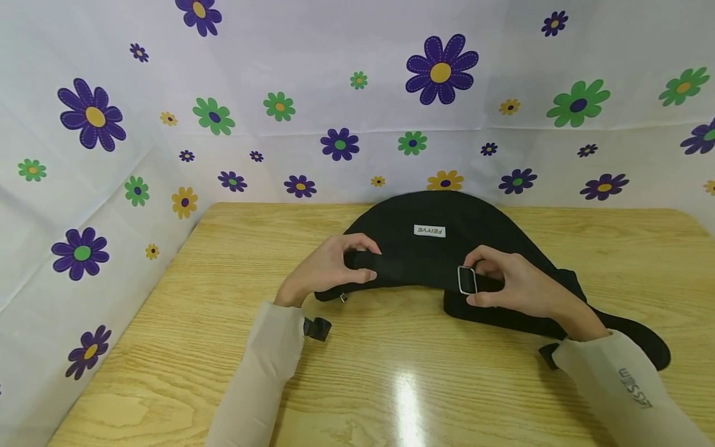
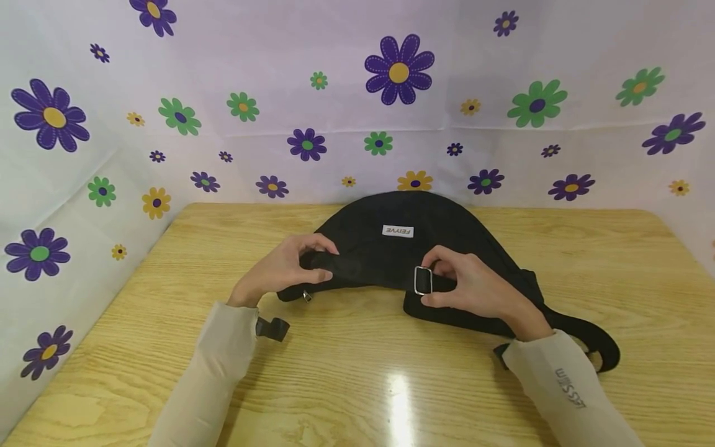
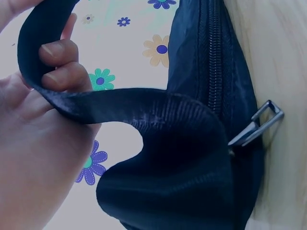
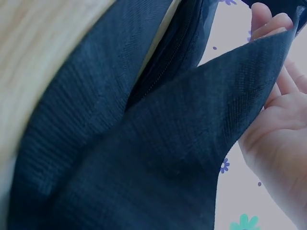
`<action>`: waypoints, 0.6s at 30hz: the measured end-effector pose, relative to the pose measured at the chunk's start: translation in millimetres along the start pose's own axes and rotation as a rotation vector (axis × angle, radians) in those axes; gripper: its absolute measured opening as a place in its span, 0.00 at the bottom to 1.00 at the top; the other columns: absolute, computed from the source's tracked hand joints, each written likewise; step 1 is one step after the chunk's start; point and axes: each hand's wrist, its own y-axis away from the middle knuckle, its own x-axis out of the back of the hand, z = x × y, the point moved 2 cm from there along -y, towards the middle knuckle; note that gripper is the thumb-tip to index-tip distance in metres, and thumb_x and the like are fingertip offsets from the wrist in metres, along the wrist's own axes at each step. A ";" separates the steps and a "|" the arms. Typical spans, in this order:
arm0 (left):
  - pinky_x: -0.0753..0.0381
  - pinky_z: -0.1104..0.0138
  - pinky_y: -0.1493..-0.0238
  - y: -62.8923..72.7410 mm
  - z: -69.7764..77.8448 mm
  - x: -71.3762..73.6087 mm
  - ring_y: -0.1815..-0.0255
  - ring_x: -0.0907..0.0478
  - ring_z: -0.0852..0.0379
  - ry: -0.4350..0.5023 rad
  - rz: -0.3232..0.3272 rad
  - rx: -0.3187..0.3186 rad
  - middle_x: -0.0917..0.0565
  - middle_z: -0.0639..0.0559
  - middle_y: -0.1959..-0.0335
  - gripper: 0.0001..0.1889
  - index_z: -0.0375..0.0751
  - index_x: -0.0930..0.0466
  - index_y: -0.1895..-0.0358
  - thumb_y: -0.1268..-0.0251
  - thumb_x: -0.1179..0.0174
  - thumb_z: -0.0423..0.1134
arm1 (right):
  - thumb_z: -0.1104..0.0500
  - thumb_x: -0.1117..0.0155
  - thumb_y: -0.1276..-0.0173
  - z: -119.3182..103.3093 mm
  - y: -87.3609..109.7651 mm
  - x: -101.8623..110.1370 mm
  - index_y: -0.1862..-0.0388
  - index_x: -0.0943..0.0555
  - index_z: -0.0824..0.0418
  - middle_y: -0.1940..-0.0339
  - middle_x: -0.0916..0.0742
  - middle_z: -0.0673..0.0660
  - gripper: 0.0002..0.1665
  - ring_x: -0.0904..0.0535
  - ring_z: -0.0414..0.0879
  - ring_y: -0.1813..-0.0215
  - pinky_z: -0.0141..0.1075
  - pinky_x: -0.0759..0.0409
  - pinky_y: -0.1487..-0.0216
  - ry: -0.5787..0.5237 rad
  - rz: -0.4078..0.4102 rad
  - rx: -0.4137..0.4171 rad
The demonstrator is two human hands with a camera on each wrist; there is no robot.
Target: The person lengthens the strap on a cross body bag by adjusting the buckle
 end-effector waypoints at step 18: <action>0.29 0.53 0.39 -1.0 -0.8 -0.9 0.46 0.27 0.47 -0.005 -0.020 0.000 0.18 0.44 0.47 0.16 0.35 0.18 0.50 0.42 0.33 0.35 | 0.64 0.23 0.38 2.9 2.1 -1.6 0.47 0.25 0.61 0.65 0.13 0.40 0.24 0.17 0.40 0.58 0.35 0.25 0.50 0.036 -0.004 0.029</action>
